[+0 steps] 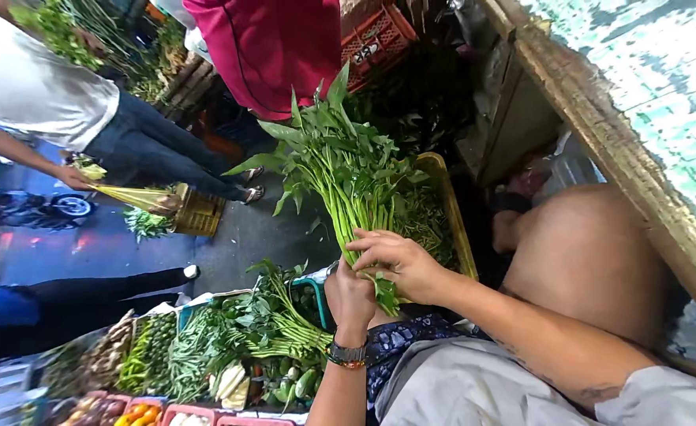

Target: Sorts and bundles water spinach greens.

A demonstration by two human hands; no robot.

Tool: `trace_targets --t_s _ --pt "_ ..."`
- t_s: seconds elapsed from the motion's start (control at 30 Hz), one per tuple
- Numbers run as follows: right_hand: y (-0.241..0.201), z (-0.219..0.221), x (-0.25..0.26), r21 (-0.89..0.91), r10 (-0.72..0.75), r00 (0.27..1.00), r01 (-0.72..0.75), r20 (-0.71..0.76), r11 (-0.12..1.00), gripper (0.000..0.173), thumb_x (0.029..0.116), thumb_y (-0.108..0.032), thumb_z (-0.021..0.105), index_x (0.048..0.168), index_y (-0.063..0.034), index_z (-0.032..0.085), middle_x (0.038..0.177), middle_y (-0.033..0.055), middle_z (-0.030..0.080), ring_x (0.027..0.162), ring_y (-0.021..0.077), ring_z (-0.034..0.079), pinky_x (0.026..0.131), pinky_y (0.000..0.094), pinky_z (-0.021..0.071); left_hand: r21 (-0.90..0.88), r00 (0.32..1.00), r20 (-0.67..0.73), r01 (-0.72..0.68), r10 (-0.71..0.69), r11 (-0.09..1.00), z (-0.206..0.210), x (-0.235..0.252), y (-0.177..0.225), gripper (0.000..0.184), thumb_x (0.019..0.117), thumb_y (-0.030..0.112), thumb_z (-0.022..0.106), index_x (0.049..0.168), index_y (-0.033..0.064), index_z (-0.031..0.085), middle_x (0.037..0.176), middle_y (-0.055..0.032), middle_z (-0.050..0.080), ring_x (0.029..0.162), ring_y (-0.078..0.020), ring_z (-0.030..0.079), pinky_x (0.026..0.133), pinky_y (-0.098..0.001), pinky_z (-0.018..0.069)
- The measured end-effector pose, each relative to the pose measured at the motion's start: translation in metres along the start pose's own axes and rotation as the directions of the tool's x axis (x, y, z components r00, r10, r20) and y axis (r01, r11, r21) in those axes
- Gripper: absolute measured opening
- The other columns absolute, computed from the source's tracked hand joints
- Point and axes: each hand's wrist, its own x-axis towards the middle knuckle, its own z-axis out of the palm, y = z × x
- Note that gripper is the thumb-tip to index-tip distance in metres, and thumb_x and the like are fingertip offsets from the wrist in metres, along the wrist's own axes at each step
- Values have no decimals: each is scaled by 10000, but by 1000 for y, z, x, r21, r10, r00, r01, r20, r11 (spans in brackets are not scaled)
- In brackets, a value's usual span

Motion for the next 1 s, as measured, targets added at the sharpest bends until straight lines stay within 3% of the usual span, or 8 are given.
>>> trace_targets --t_s 0.17,0.27,0.33,0.47,0.57,0.67,0.9,1.0 --pt "-12 -3 3 -44 -35 982 43 186 998 170 999 -226 644 1092 -199 784 1573 35 493 1566 310 226 1270 583 130 -45 1000 -22 7 -8 999 -6 5 6 488 854 79 704 1271 -64 495 979 -58 683 888 -72 687 807 -269 594" --pt "-21 -27 4 76 -121 989 114 91 991 186 1005 -272 667 1084 -136 767 1491 43 577 1487 229 405 1233 461 337 -172 1000 -3 -8 7 985 -9 12 17 630 742 103 845 1240 -20 479 957 -33 709 854 -93 711 777 -300 622" --pt "-26 -54 5 139 -95 978 70 184 988 224 1012 -299 662 1066 -114 775 1423 27 616 1358 133 528 1136 348 458 -233 1000 -8 8 -11 972 -19 15 21 637 725 66 837 1228 -48 462 885 -92 714 753 -164 725 690 -349 638" --pt "-15 -81 7 -196 256 853 -184 455 963 271 1021 -334 642 1177 -130 729 1330 33 662 1210 164 628 1058 402 501 -401 993 112 82 -40 912 -47 13 24 684 786 130 859 1272 -47 413 778 -201 685 612 -285 708 566 -418 628" --pt "-1 -71 7 -569 577 750 -334 322 751 451 978 -194 678 1415 -110 604 1451 180 569 1388 400 483 1135 636 365 -524 981 189 131 -34 841 -57 6 25 651 808 194 858 1266 -19 447 776 -206 679 601 -297 705 547 -414 622" --pt "5 -68 10 -650 620 740 -341 259 679 425 1016 -237 640 1414 -92 600 1454 187 562 1391 395 483 1138 615 368 -623 968 251 176 -18 762 -64 -1 20 589 840 205 832 1269 -2 485 814 -192 684 637 -285 711 570 -411 623" --pt "-11 -70 12 -451 371 910 -256 186 855 243 1062 -249 562 1191 -136 734 1228 62 695 1142 207 662 1012 448 527 -814 921 388 326 31 481 -57 -24 19 363 906 177 731 1198 -19 641 1017 -192 718 822 -278 742 738 -398 634" --pt "-20 -62 9 -240 34 992 -63 -124 969 166 1004 -204 645 1097 -135 763 1107 5 713 942 90 692 835 305 611 -844 886 458 409 71 346 -52 -36 20 372 929 172 699 1246 -5 616 1065 -172 699 882 -279 732 774 -389 627"
